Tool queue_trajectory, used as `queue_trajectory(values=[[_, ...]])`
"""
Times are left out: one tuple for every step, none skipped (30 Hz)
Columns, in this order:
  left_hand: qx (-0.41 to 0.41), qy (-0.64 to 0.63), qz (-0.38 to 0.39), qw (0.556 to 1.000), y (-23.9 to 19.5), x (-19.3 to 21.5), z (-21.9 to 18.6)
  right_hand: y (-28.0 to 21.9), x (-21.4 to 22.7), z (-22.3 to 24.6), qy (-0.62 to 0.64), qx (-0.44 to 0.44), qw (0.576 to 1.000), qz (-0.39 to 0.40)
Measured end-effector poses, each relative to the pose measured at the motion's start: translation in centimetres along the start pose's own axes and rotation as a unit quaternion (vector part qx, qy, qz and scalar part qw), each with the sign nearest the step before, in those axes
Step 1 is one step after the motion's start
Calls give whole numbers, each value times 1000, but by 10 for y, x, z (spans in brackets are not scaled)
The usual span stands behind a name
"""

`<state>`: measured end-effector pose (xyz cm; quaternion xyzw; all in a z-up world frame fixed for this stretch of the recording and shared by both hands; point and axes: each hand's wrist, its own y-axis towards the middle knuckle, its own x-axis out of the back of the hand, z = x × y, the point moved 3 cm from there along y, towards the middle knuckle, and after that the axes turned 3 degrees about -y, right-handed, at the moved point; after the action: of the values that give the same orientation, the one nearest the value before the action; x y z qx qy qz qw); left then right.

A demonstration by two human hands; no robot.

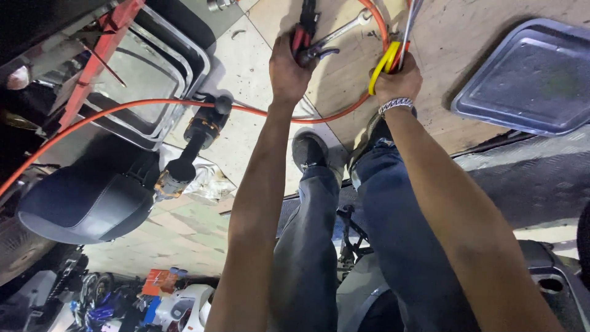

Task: The person works on the engine of a grey scooter with the seat removed, using a wrench to tighten components. They then move to a tool rack to organize and hang various tools, including pliers and scissors, before returning to the scooter to reattach the seat and close the storage compartment.

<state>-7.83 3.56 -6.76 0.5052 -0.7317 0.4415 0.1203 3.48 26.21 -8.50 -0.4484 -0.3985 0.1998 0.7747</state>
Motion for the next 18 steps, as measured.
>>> queue_trajectory(values=[[2, -65, -5, 998, -5, 4, -4, -6, -7, -3, 392, -167, 904, 21], [0, -67, -5, 998, -9, -2, -6, 12, -5, -19, 393, -165, 904, 20], [-69, -63, -3, 996, -15, -7, -10, 27, -3, -36, 411, -169, 894, 54], [-137, -59, 0, 989, -22, -11, -14, 43, -2, -53, 428, -173, 883, 87], [-138, -60, 0, 989, -22, -22, -17, 23, -3, -42, 429, -172, 883, 87], [-142, 10, -5, 990, -21, -33, -19, 5, -1, -27, 236, -54, 966, 86], [-145, 79, -12, 986, -20, -44, -22, -14, -2, -10, 29, 68, 994, 79], [-145, 79, -12, 986, -20, -52, -23, -1, -5, -19, 29, 69, 994, 79], [-121, 160, -9, 980, -20, -61, -24, 10, -10, -27, 90, 72, 980, 164], [-97, 239, -6, 966, -21, -70, -25, 21, -14, -35, 150, 73, 955, 247], [-97, 240, -7, 966, -16, -69, -32, 29, -20, -40, 150, 73, 954, 248], [-87, 238, -17, 967, -12, -68, -40, 38, -25, -44, 102, 85, 962, 240], [-76, 237, -27, 968, -8, -65, -45, 46, -32, -50, 54, 95, 966, 234], [-75, 240, -28, 967, -4, -68, -40, 48, -32, -49, 55, 94, 966, 236], [-80, 231, -34, 969, -1, -71, -36, 50, -32, -46, 40, 119, 958, 259], [-85, 223, -40, 970, 2, -75, -33, 52, -32, -42, 25, 145, 948, 283], [-83, 224, -41, 970, 0, -73, -33, 49, -28, -40, 24, 145, 947, 285], [-76, 199, -15, 977, -1, -72, -32, 45, -26, -36, 8, 160, 937, 310]])
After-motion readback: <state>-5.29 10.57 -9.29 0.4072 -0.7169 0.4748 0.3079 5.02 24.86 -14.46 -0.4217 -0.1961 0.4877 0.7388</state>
